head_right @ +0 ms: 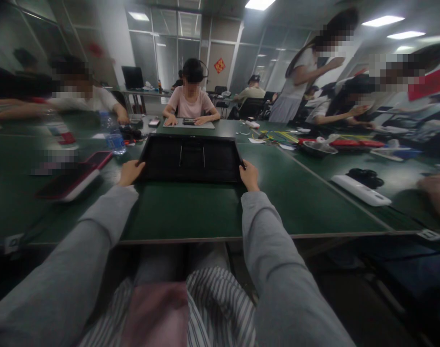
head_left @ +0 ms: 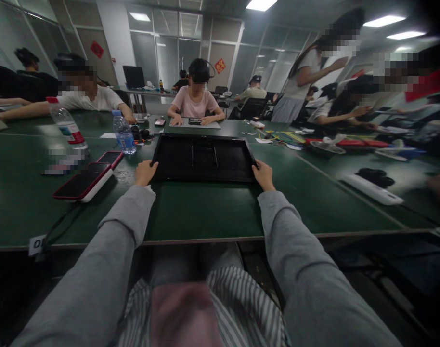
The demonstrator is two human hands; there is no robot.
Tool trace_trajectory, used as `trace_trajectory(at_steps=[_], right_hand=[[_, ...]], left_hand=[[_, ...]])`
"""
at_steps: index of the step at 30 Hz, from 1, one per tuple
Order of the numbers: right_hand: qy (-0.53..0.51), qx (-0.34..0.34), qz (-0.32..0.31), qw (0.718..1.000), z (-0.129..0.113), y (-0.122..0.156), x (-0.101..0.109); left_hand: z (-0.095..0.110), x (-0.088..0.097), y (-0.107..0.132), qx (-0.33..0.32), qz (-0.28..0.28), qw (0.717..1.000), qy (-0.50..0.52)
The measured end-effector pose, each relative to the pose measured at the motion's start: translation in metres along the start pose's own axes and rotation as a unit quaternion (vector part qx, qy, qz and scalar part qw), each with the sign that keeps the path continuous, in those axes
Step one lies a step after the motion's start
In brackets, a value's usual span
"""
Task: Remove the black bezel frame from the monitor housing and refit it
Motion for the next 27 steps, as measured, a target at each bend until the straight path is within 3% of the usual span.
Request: trace_trajectory(at_steps=[4, 10, 15, 22, 27], right_hand=[[-0.079, -0.033, -0.010, 0.996, 0.011, -0.007, -0.005], [-0.232, -0.131, -0.101, 0.959, 0.017, -0.002, -0.008], [-0.299, -0.105, -0.134, 0.939, 0.006, 0.002, -0.002], [-0.330, -0.106, -0.091, 0.934, 0.004, 0.001, -0.006], [-0.319, -0.106, -0.028, 0.942, 0.009, 0.000, 0.004]], left_hand=[[0.001, -0.003, 0.000, 0.007, 0.001, 1.000, 0.004], [-0.008, -0.005, -0.006, -0.007, 0.014, 0.999, 0.038], [-0.017, 0.000, -0.008, -0.024, -0.004, 0.998, 0.060], [-0.018, 0.004, -0.011, -0.022, 0.034, 0.990, 0.133], [-0.030, 0.009, -0.019, -0.002, 0.101, 0.960, 0.261]])
Point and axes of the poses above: each hand's wrist, its own y-axis away from the middle knuckle, its own x-axis out of the back of the hand, z = x × y, the point moved 5 cm from there along -y, towards the middle knuckle, and after that the axes turned 8 degrees about -z, right-handed, at the moved point
